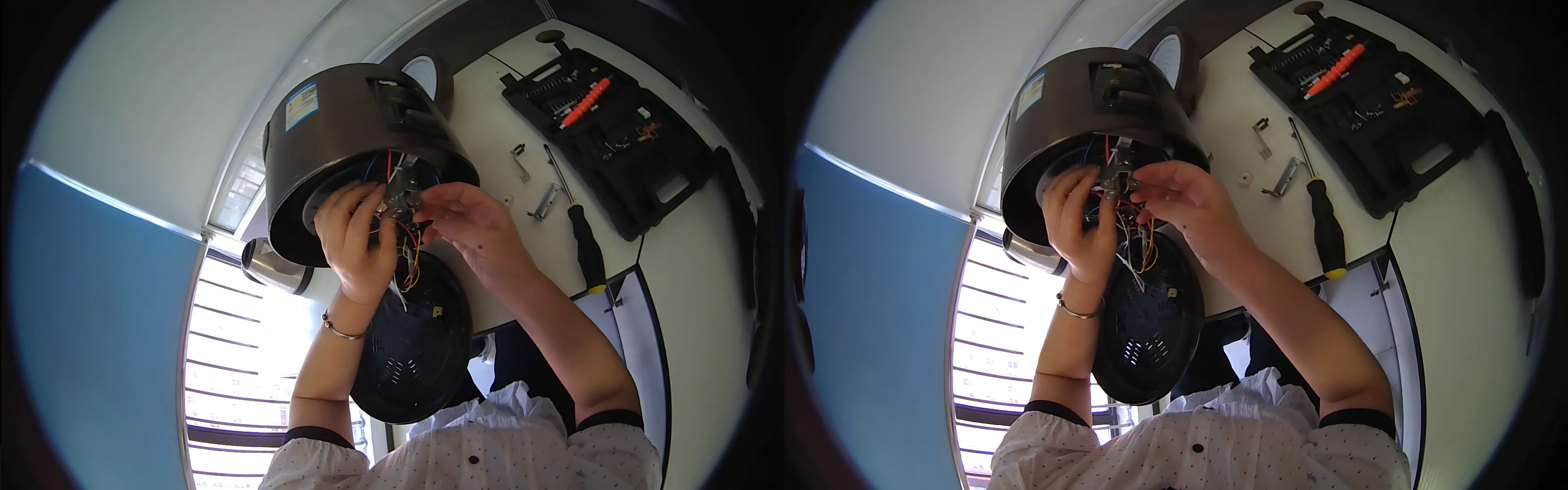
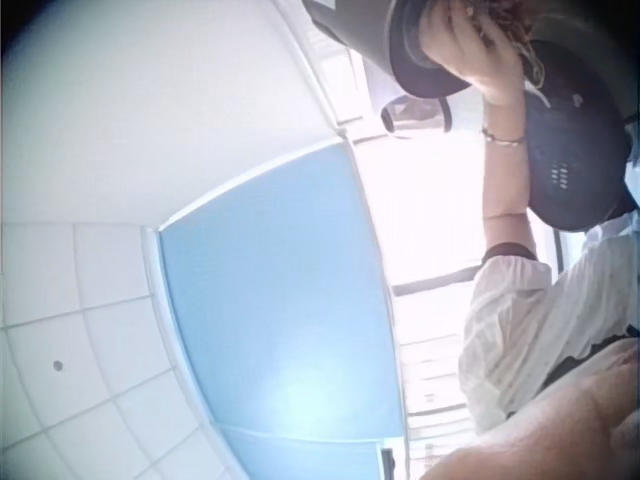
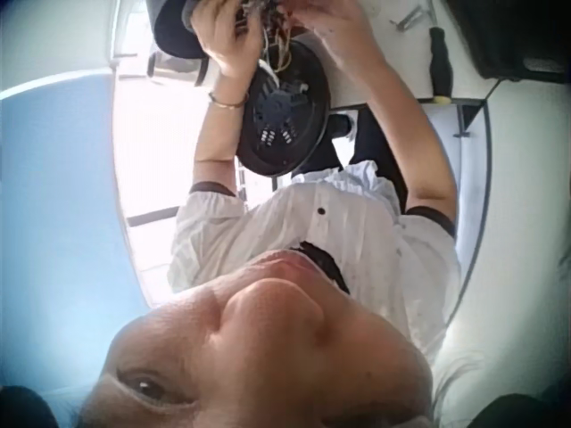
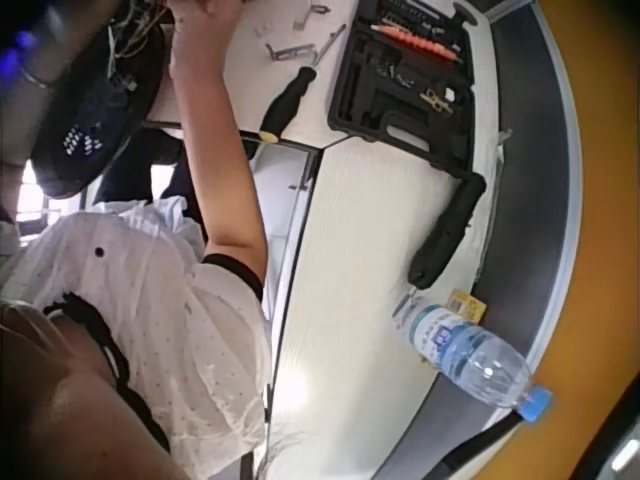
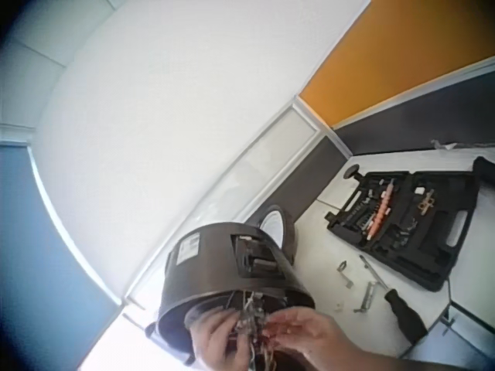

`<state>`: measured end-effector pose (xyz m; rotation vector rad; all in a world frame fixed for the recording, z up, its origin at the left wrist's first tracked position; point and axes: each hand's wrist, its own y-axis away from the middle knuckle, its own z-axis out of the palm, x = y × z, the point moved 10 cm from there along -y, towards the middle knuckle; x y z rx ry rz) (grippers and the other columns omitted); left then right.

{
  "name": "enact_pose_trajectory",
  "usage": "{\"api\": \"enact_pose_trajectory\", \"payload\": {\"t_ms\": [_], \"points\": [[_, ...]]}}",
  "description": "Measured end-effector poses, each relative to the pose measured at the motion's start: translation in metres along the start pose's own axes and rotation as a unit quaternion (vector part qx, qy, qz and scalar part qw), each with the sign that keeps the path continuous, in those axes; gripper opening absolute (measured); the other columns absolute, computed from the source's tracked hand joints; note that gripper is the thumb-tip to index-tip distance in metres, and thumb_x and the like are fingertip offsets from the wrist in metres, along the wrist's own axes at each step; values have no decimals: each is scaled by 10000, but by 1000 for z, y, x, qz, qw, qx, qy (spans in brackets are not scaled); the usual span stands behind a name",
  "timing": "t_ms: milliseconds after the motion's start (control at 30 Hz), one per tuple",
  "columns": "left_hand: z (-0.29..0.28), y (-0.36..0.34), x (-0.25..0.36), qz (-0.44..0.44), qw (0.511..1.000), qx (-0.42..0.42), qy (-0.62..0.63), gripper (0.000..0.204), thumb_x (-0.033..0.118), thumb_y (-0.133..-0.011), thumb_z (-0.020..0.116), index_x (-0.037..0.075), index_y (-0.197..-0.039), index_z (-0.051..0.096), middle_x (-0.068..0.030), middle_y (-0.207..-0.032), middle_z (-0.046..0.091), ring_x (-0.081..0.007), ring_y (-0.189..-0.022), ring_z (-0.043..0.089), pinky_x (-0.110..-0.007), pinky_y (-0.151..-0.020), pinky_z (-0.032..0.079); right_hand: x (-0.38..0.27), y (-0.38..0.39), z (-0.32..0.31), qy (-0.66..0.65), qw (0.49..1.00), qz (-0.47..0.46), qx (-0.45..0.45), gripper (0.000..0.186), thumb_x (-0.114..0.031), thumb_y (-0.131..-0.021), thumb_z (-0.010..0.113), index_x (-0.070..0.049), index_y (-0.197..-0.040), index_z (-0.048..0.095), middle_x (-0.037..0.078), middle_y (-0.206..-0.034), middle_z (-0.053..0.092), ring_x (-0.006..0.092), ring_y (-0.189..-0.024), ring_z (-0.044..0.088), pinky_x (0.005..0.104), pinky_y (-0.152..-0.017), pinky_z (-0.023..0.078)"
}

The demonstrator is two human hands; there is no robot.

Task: The person is repairing a small kitchen appliance, likely a rice cooker, by manipulating its internal wiring and components. They use their hands to adjust wires and a small metal plate inside the open appliance casing.

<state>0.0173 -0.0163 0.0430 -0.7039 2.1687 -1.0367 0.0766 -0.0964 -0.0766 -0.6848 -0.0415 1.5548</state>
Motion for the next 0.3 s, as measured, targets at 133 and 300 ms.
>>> {"api": "enact_pose_trajectory", "payload": {"t_ms": [133, 300], "points": [[-9, 2, 3, -4, 997, 16, -74, 306, 28, -652, 731, 84, -948, 676, -102, -1056, 592, -292, -1017, 551, -375, -866, 396, -1, 1, 0, 3, 1000, 5, 1, 314, 49, -839, 523, 24, -1152, 531, 137, -1114, 593, 207, -1013, 583, 321, -830, 482], [-17, 7, -6, -25, 996, 15, -81, 304, 9, -653, 741, 86, -944, 696, -113, -1094, 587, -306, -1066, 528, -379, -905, 416, 3, -2, -6, 24, 1000, 19, 0, 337, 30, -838, 540, 20, -1175, 524, 154, -1163, 585, 241, -1041, 577, 327, -839, 474]]}}
